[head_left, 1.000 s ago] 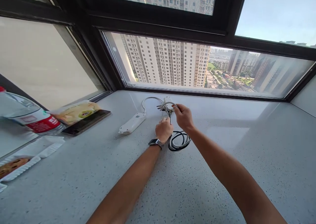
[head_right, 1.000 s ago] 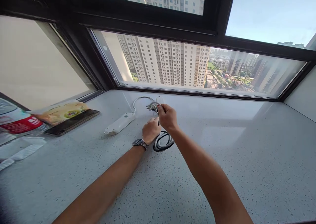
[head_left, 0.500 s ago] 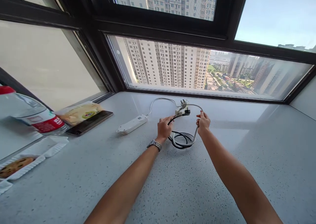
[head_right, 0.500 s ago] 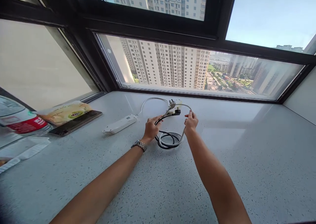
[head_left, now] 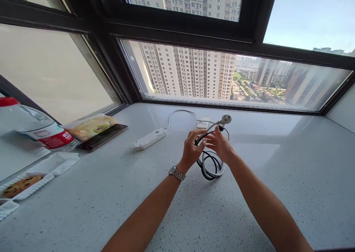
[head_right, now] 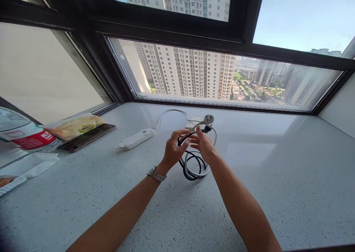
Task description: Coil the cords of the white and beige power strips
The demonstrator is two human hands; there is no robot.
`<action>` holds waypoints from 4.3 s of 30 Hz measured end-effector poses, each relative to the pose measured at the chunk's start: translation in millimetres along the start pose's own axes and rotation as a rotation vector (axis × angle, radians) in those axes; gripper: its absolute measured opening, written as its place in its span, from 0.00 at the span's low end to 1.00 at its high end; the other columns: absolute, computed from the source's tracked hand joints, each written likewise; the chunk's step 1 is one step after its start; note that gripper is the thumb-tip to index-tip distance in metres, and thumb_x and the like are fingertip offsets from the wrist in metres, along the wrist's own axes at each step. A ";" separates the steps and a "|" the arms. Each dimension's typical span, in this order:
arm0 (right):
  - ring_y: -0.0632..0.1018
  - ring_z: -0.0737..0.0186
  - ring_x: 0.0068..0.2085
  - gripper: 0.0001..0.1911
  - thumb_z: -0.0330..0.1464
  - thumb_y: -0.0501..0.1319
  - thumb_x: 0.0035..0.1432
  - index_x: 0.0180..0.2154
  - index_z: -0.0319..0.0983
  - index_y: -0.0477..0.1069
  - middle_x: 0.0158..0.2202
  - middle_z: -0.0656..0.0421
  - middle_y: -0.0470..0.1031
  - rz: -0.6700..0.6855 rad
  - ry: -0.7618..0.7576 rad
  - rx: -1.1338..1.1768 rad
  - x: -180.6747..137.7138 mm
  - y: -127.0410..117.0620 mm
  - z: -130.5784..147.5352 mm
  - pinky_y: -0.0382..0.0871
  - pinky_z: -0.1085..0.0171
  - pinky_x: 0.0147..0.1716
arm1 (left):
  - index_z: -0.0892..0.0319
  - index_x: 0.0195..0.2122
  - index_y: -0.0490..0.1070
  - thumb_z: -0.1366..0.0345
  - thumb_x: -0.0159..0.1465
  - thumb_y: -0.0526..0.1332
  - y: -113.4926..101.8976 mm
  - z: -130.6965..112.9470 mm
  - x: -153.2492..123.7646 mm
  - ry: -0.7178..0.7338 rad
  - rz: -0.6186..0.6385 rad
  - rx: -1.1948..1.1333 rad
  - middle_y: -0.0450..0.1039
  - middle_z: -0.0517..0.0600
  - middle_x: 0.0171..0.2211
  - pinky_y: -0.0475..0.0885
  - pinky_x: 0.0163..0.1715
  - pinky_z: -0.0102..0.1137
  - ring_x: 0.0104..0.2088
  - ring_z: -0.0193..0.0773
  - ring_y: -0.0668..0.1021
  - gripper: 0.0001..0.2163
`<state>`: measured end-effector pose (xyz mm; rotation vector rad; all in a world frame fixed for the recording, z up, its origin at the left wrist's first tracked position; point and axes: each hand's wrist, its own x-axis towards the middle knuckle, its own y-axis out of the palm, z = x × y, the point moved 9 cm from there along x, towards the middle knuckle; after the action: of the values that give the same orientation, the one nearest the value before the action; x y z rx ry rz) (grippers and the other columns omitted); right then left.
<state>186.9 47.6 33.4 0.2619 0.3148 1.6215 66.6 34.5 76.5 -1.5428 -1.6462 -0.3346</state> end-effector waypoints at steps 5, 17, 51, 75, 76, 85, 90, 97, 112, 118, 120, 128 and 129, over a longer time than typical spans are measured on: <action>0.78 0.60 0.33 0.20 0.51 0.59 0.53 0.28 0.40 0.63 0.28 0.55 0.75 -0.217 0.006 0.275 14.2 -8.1 -1.1 0.72 0.64 0.32 | 0.57 0.49 0.65 0.65 0.61 0.52 -3.1 -8.5 -16.7 0.004 0.102 -0.083 0.70 0.55 0.52 0.70 0.49 0.37 0.53 0.42 0.72 0.15; 0.68 0.72 0.18 0.16 0.44 0.64 0.47 0.24 0.38 0.65 0.21 0.62 0.71 -0.162 -0.061 -0.126 13.8 -12.1 -24.6 0.63 0.70 0.17 | 0.60 0.46 0.74 0.64 0.62 0.48 6.1 39.2 -36.3 -0.289 0.266 -0.110 0.74 0.53 0.47 0.73 0.42 0.34 0.45 0.41 0.76 0.18; 0.71 0.62 0.32 0.24 0.51 0.53 0.54 0.31 0.37 0.72 0.29 0.56 0.73 -0.304 -0.365 -0.668 -56.5 -108.0 33.1 0.62 0.65 0.31 | 0.53 0.53 0.68 0.48 0.56 0.63 35.2 -48.4 -100.5 0.463 0.828 0.423 0.74 0.52 0.47 0.44 0.61 0.49 0.54 0.47 0.69 0.26; 0.75 0.71 0.25 0.18 0.34 0.68 0.49 0.44 0.40 0.73 0.30 0.62 0.77 -0.244 -0.139 0.181 -82.8 -129.0 7.3 0.74 0.72 0.26 | 0.59 0.34 0.71 0.55 0.65 0.55 29.8 -15.7 -76.6 -0.051 0.819 0.845 0.73 0.52 0.30 0.59 0.26 0.29 0.30 0.41 0.74 0.13; 0.75 0.71 0.26 0.17 0.34 0.68 0.49 0.43 0.40 0.73 0.30 0.63 0.76 -0.251 -0.149 0.222 -82.7 -129.6 6.4 0.75 0.72 0.27 | 0.59 0.34 0.71 0.55 0.65 0.54 28.2 -14.3 -75.3 -0.071 0.806 0.845 0.73 0.52 0.30 0.60 0.26 0.29 0.30 0.40 0.75 0.13; 0.78 0.71 0.31 0.10 0.36 0.66 0.51 0.38 0.43 0.73 0.30 0.66 0.76 -0.260 -0.199 0.384 -80.5 -122.9 -7.3 0.77 0.69 0.33 | 0.59 0.32 0.70 0.50 0.66 0.50 6.7 -0.2 -62.9 -0.270 0.608 0.728 0.74 0.52 0.28 0.54 0.21 0.27 0.27 0.39 0.75 0.18; 0.77 0.68 0.31 0.12 0.39 0.65 0.53 0.39 0.43 0.72 0.29 0.64 0.73 -0.253 -0.254 0.303 -86.5 -116.0 3.4 0.77 0.64 0.34 | 0.58 0.31 0.71 0.48 0.65 0.48 5.2 -0.2 -60.4 -0.322 0.539 0.545 0.73 0.50 0.25 0.52 0.20 0.27 0.24 0.37 0.73 0.21; 0.74 0.71 0.33 0.17 0.34 0.65 0.51 0.45 0.46 0.72 0.30 0.65 0.72 -0.271 -0.310 0.369 -84.2 -106.4 27.4 0.73 0.69 0.36 | 0.59 0.25 0.70 0.44 0.61 0.51 49.9 -21.8 -74.0 -0.490 0.579 0.099 0.66 0.46 0.19 0.52 0.18 0.27 0.19 0.33 0.66 0.23; 0.71 0.69 0.26 0.26 0.38 0.63 0.51 0.53 0.41 0.69 0.30 0.61 0.72 -0.336 -0.388 -0.031 -87.8 -108.1 25.1 0.68 0.66 0.26 | 0.62 0.17 0.70 0.47 0.59 0.54 52.6 -57.3 -36.2 -0.355 0.357 0.012 0.59 0.45 0.13 0.53 0.19 0.27 0.18 0.30 0.62 0.24; 0.75 0.62 0.32 0.25 0.41 0.60 0.55 0.53 0.41 0.70 0.34 0.58 0.77 -0.253 -0.497 -0.376 -98.9 -84.2 38.1 0.72 0.62 0.32 | 0.62 0.22 0.72 0.50 0.58 0.56 92.9 -70.2 -21.3 -0.336 0.595 -0.287 0.68 0.47 0.18 0.59 0.21 0.25 0.21 0.32 0.68 0.20; 0.75 0.62 0.30 0.24 0.41 0.59 0.56 0.53 0.40 0.70 0.31 0.59 0.77 -0.241 -0.525 -0.475 -100.1 -82.4 41.7 0.72 0.62 0.31 | 0.62 0.20 0.70 0.51 0.57 0.56 102.1 -69.2 -21.4 -0.389 0.605 -0.356 0.68 0.48 0.18 0.61 0.21 0.25 0.22 0.33 0.70 0.19; 0.78 0.59 0.32 0.21 0.38 0.55 0.58 0.52 0.41 0.71 0.36 0.54 0.79 -0.304 -0.632 -0.814 -114.5 -64.6 63.1 0.73 0.62 0.29 | 0.61 0.14 0.67 0.57 0.60 0.53 82.7 -78.6 -17.4 -0.348 0.437 -0.110 0.65 0.47 0.12 0.59 0.18 0.25 0.16 0.32 0.69 0.19; 0.78 0.59 0.31 0.21 0.37 0.54 0.59 0.52 0.41 0.71 0.36 0.54 0.80 -0.321 -0.643 -0.850 -116.7 -61.1 64.3 0.73 0.62 0.29 | 0.61 0.14 0.67 0.57 0.60 0.53 82.7 -78.2 -18.8 -0.355 0.424 -0.125 0.65 0.47 0.12 0.60 0.18 0.25 0.16 0.32 0.69 0.20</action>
<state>275.4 -62.1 74.0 0.0578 -0.7780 1.1496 170.6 -15.1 83.3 -2.0862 -1.5215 0.0711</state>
